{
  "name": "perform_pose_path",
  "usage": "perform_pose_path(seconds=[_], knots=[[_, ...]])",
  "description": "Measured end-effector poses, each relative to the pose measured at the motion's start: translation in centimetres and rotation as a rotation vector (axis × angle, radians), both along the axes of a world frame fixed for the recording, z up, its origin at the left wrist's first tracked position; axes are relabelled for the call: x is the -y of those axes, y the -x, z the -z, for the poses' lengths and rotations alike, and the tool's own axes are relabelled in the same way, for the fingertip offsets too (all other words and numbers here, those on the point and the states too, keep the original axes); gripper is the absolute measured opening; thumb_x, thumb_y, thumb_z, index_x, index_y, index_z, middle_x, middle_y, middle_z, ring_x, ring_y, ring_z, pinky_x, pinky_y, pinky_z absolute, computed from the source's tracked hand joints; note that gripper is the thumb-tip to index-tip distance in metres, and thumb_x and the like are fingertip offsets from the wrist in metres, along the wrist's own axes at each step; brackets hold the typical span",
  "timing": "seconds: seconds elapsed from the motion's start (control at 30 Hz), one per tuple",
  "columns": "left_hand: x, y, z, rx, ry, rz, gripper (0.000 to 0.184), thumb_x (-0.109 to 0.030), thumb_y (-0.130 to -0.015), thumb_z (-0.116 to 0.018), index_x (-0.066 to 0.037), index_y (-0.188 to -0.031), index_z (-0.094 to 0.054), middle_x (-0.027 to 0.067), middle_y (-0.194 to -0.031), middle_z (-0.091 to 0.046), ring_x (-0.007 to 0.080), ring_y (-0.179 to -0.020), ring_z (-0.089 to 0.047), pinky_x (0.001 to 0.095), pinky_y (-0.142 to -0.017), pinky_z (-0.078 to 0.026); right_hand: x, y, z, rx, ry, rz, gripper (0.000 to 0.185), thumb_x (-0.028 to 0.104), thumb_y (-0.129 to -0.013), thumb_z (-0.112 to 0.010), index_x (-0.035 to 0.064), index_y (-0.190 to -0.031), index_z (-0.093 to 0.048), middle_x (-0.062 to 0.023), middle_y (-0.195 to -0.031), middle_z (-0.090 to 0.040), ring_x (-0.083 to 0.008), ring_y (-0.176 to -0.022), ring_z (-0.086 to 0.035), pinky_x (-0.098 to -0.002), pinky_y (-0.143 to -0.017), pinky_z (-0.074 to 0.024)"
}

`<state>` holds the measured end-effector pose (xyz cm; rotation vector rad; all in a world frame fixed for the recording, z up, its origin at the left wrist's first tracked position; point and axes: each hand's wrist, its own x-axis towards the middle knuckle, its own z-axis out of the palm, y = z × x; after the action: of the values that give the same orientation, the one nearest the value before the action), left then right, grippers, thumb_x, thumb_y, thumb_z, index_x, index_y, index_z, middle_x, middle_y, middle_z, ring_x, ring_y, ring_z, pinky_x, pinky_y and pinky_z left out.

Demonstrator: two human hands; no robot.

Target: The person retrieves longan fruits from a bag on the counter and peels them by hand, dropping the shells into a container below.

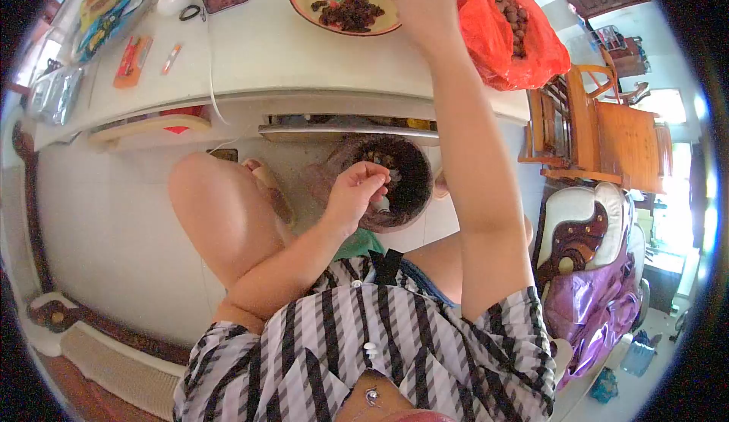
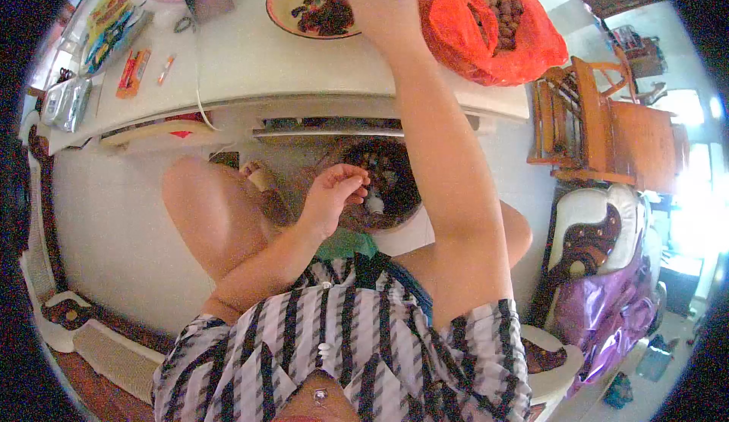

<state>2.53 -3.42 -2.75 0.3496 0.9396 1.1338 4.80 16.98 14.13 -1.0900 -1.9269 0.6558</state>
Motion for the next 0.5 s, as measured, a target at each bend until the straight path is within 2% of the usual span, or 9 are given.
perform_pose_path(seconds=[0.03,0.07,0.17,0.23,0.27,0.33,0.37,0.43,0.5], knots=[[0.1,0.0,-0.4,-0.018,0.005,0.014,0.01,-0.009,-0.081,-0.052,-0.005,-0.089,-0.057,0.0029,-0.082,-0.058,0.0113,-0.069,-0.054,0.0234,-0.061,-0.045,1.0,-0.6,-1.1,-0.061,0.025,0.004,0.023,0.006,-0.076,-0.052,-0.0016,-0.097,-0.058,-0.0107,-0.076,-0.057,-0.0166,-0.067,-0.054,-0.0263,-0.062,-0.0431],[0.0,-0.2,-0.7,-0.034,-0.002,0.033,0.01,-0.009,-0.081,-0.052,-0.004,-0.09,-0.056,0.0036,-0.083,-0.058,0.0125,-0.07,-0.055,0.0248,-0.062,-0.047,1.3,-1.7,-0.9,-0.177,0.105,-0.008,0.018,0.009,-0.082,-0.051,0.0008,-0.094,-0.061,-0.0018,-0.075,-0.059,-0.0059,-0.062,-0.051,-0.0178,-0.054,-0.0408],[0.4,-0.9,-1.1,-0.018,-0.026,0.058,0.011,-0.007,-0.081,-0.051,-0.004,-0.091,-0.056,0.0037,-0.084,-0.057,0.0126,-0.071,-0.055,0.0246,-0.063,-0.047,1.1,-6.9,-3.7,-0.232,-0.203,0.149,0.016,0.007,-0.08,-0.053,0.0012,-0.092,-0.062,-0.0032,-0.074,-0.06,-0.0069,-0.062,-0.053,-0.0184,-0.054,-0.042],[0.4,-1.3,-0.6,-0.03,-0.02,0.094,0.014,-0.002,-0.079,-0.048,-0.004,-0.091,-0.055,0.0036,-0.085,-0.057,0.0127,-0.073,-0.055,0.0246,-0.063,-0.046,-0.6,-10.9,-6.0,-0.398,-0.121,0.289,0.015,0.006,-0.079,-0.054,0.0026,-0.091,-0.063,-0.0047,-0.077,-0.062,-0.0072,-0.062,-0.054,-0.019,-0.054,-0.0428],[0.5,-1.3,-0.1,-0.021,-0.029,0.107,0.015,-0.001,-0.078,-0.047,-0.004,-0.09,-0.055,0.0034,-0.086,-0.057,0.0125,-0.073,-0.055,0.0244,-0.063,-0.045,-3.1,-13.6,-5.9,-0.285,-0.254,0.333,0.016,0.008,-0.078,-0.054,0.0013,-0.089,-0.063,-0.0059,-0.078,-0.062,-0.0081,-0.062,-0.055,-0.0209,-0.054,-0.0439],[0.4,-1.2,-0.3,-0.029,-0.031,0.129,0.02,0.002,-0.075,-0.044,-0.004,-0.09,-0.056,0.0034,-0.086,-0.057,0.0125,-0.073,-0.054,0.0245,-0.062,-0.044,-6.8,-17.6,-5.1,0.106,-0.243,0.389,0.019,0.01,-0.077,-0.054,-0.0021,-0.09,-0.062,-0.0078,-0.079,-0.062,-0.0105,-0.066,-0.057,-0.0235,-0.059,-0.0458],[0.4,-1.2,-0.3,-0.048,-0.025,0.127,0.019,0.002,-0.075,-0.045,-0.005,-0.09,-0.055,0.0034,-0.086,-0.057,0.0127,-0.073,-0.055,0.0246,-0.063,-0.045,-8.4,-19.0,-4.1,0.438,-0.128,0.383,0.025,0.015,-0.075,-0.056,-0.0015,-0.092,-0.062,-0.0122,-0.082,-0.063,-0.0178,-0.075,-0.059,-0.0286,-0.069,-0.0463],[0.3,-1.2,0.0,-0.086,-0.01,0.119,0.017,0.0,-0.077,-0.046,-0.005,-0.09,-0.055,0.0035,-0.086,-0.057,0.0133,-0.073,-0.056,0.0249,-0.063,-0.047,-7.2,-18.2,-4.0,1.08,0.039,0.158,0.03,0.026,-0.073,-0.055,0.0117,-0.099,-0.061,-0.0138,-0.094,-0.061,-0.0298,-0.088,-0.058,-0.0387,-0.077,-0.0461],[0.2,-1.0,0.3,-0.084,-0.005,0.138,0.016,-0.001,-0.077,-0.046,-0.005,-0.09,-0.055,0.0039,-0.088,-0.058,0.0134,-0.074,-0.056,0.025,-0.063,-0.047,-5.6,-16.5,-3.2,1.197,0.046,0.312,0.03,0.022,-0.073,-0.053,0.0136,-0.101,-0.061,-0.011,-0.096,-0.061,-0.0288,-0.089,-0.058,-0.0408,-0.077,-0.0464]])
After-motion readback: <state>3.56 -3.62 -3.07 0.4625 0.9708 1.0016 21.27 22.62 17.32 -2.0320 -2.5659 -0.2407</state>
